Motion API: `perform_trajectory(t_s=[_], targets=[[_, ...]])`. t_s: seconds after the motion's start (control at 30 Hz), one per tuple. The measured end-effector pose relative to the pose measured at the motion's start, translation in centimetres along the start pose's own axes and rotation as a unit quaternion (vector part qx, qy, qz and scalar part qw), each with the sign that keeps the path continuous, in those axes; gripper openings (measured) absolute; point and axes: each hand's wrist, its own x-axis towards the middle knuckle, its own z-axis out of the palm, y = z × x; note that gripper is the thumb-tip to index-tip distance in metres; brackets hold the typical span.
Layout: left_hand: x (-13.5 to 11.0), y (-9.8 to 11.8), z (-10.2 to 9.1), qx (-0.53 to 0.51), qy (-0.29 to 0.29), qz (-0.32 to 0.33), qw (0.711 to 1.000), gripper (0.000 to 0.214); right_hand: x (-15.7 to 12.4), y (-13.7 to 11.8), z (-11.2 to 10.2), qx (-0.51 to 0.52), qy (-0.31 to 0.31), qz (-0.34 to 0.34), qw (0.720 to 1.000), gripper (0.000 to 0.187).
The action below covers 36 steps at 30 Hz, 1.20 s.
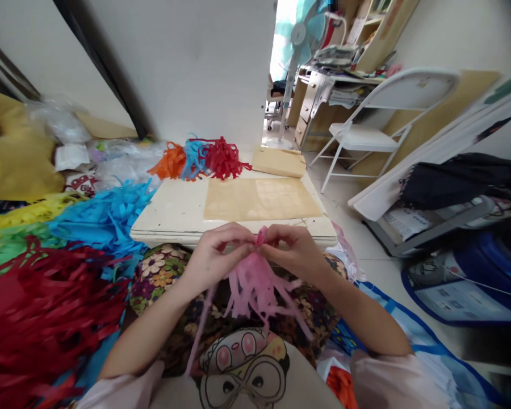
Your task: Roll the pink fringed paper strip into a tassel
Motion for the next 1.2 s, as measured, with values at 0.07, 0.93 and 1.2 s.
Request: perform_trajectory(t_s=[0.07, 0.93, 1.2], targets=[[-0.5, 0.7, 0.3, 0.084, 0.041, 0.023, 0.995, 0.012, 0.0, 0.1, 0.3, -0.041, 0.022, -0.028, 0.998, 0.010], [-1.2, -1.6, 1.1, 0.018, 0.247, 0.018, 0.969, 0.007, -0.3, 1.5, 2.0, -0.176, -0.036, -0.118, 0.977, 0.009], [-4.5, -2.1, 1.1, 0.103, 0.204, 0.065, 0.971, 0.009, -0.4, 3.2, 4.6, -0.071, -0.053, -0.098, 0.991, 0.010]])
